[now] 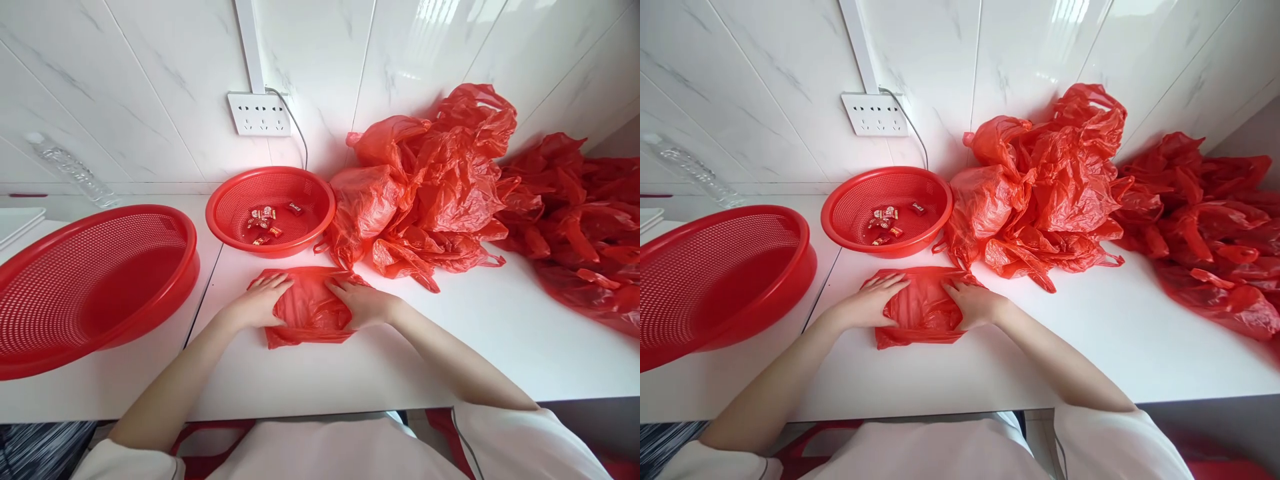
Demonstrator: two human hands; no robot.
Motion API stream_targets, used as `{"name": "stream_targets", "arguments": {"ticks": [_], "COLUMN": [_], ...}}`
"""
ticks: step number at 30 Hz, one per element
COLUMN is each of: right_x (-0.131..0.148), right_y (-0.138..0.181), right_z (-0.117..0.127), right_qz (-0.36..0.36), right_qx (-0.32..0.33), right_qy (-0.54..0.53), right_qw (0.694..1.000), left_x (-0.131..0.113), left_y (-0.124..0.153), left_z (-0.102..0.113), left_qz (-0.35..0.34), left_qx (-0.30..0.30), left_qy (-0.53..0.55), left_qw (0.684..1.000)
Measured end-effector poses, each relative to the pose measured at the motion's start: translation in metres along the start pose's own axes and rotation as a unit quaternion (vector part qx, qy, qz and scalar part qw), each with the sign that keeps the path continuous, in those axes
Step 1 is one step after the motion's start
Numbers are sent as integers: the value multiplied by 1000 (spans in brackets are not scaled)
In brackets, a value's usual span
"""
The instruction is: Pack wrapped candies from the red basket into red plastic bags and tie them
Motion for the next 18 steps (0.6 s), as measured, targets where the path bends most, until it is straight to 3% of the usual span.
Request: {"name": "stream_targets", "arguments": {"ticks": [3,6,8,10,13,16,18], "right_x": [18,40,54,66,78,81,80], "right_y": [7,15,17,15,13,15,18], "right_z": [26,56,69,77,90,106,114], "right_qz": [61,125,148,151,135,131,150], "right_qx": [-23,-66,-67,-58,-65,-120,-159], "right_qy": [-30,-78,-89,-79,-51,-65,-94], "right_qw": [997,987,983,984,987,982,971], "left_x": [-2,16,30,40,44,43,42], "left_y": [-4,-7,-8,-10,-16,-16,-13], "left_z": [26,37,35,35,39,43,38], "left_qz": [19,137,220,251,185,111,98], "left_qx": [-102,-154,-167,-188,-221,-264,-285], "left_qy": [207,447,532,576,630,667,679], "left_qw": [973,870,800,755,721,688,669]}}
Point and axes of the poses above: each hand's wrist, its own y-axis away from the middle knuckle, its own z-axis out of the back of the hand, x = y × z, the point moved 6 cm from there along -y, towards the middle knuckle, and after that the axes turned 5 degrees about -z, right-handed, at the moved point
